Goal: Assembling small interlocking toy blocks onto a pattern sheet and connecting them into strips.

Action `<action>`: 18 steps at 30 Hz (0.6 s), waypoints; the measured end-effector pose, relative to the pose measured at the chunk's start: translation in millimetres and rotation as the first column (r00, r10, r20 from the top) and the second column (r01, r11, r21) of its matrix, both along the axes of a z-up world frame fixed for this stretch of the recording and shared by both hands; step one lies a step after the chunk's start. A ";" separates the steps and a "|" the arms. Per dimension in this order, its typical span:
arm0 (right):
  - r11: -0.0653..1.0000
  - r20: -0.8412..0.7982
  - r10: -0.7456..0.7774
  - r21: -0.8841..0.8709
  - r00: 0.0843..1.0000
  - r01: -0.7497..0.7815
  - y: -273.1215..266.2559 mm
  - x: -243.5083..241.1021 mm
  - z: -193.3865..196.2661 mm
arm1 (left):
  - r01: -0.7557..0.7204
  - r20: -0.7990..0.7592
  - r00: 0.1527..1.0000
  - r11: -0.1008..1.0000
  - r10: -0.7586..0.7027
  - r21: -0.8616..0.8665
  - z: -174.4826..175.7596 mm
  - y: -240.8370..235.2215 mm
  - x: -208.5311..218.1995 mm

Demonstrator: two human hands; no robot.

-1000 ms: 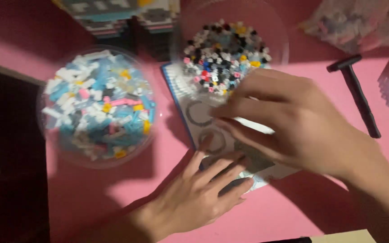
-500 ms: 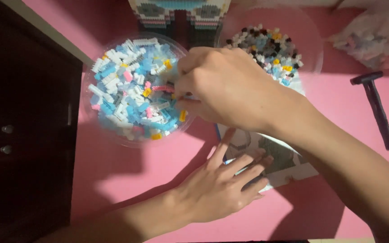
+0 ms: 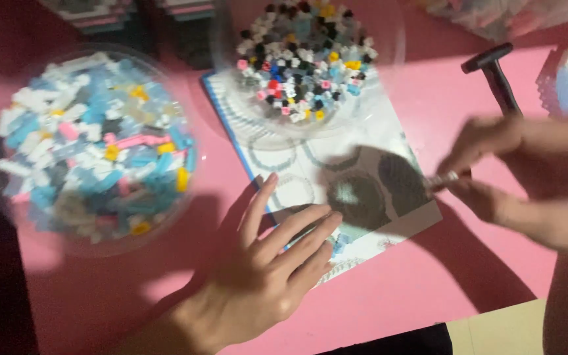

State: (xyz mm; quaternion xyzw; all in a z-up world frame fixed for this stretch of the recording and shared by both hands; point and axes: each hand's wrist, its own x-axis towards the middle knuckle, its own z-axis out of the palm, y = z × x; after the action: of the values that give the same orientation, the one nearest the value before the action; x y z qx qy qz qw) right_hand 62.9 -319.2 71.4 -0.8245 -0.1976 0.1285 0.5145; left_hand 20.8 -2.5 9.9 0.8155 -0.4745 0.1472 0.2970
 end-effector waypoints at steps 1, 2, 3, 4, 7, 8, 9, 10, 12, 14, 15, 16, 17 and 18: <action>1.000 -0.009 -0.009 0.004 1.000 0.009 -7.0 -15.6 -8.8 | 0.009 -0.009 1.000 1.000 -0.009 0.004 -1.0 -0.5 1.7; 0.994 -0.050 -0.103 -0.027 0.993 0.102 -13.7 -31.3 -17.5 | 0.044 -0.014 0.999 0.998 -0.044 0.041 -2.2 -0.8 3.4; 0.979 -0.088 -0.196 -0.065 0.977 0.191 -20.0 -47.1 -25.8 | 0.078 -0.021 0.997 0.994 -0.077 0.075 -3.9 -1.3 4.7; 0.978 -0.097 -0.203 -0.065 0.974 0.197 -18.5 -63.2 -36.8 | 0.086 -0.029 0.996 0.993 -0.084 0.076 -5.2 -3.6 5.0; 0.907 -0.041 -0.414 0.059 0.909 0.416 -8.6 -104.1 -60.5 | 0.042 -0.020 0.999 0.999 -0.042 0.031 -3.5 -8.7 7.3; 0.892 -0.057 -0.438 0.100 0.897 0.442 -2.4 -113.2 -63.4 | 0.065 -0.013 0.998 0.996 -0.064 0.056 -0.6 -9.7 9.9; 0.873 -0.074 -0.462 0.138 0.884 0.468 3.5 -122.7 -65.5 | 0.088 -0.008 0.996 0.993 -0.087 0.079 2.2 -11.2 12.4; 0.869 -0.083 -0.468 0.136 0.880 0.475 11.8 -121.6 -64.5 | 0.095 -0.018 0.995 0.992 -0.094 0.081 1.9 -13.3 13.3; 0.856 0.037 -0.517 0.042 0.855 0.516 29.9 -118.6 -62.3 | 0.082 -0.049 0.996 0.991 -0.077 0.108 2.2 -16.3 16.3; 0.878 0.046 -0.479 0.000 0.877 0.479 34.4 -111.1 -54.7 | 0.099 -0.096 0.992 0.981 -0.084 0.165 -1.7 -11.8 14.8; 0.900 0.062 -0.430 -0.042 0.901 0.433 36.6 -106.9 -50.6 | 0.110 -0.134 0.988 0.970 -0.082 0.218 -3.6 -9.3 14.3; 0.897 0.056 -0.437 -0.045 0.898 0.439 39.6 -100.1 -48.5 | 0.119 -0.140 0.986 0.969 -0.089 0.218 -3.7 -9.7 15.6; 0.924 0.130 -0.373 -0.031 0.919 0.380 42.6 -92.6 -46.2 | 0.103 -0.113 0.991 0.965 -0.078 0.241 -3.6 -10.0 17.0; 0.948 0.204 -0.307 -0.023 0.930 0.318 45.9 -85.1 -43.7 | 0.088 -0.084 0.994 0.961 -0.068 0.262 -3.4 -9.8 18.4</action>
State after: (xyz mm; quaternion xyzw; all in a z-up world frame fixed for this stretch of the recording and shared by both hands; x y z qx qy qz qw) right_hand -22.2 -273.3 27.7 -0.8680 -0.1105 -0.0321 0.4831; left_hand 39.3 -12.2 6.5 0.8336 -0.5101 0.0399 0.2081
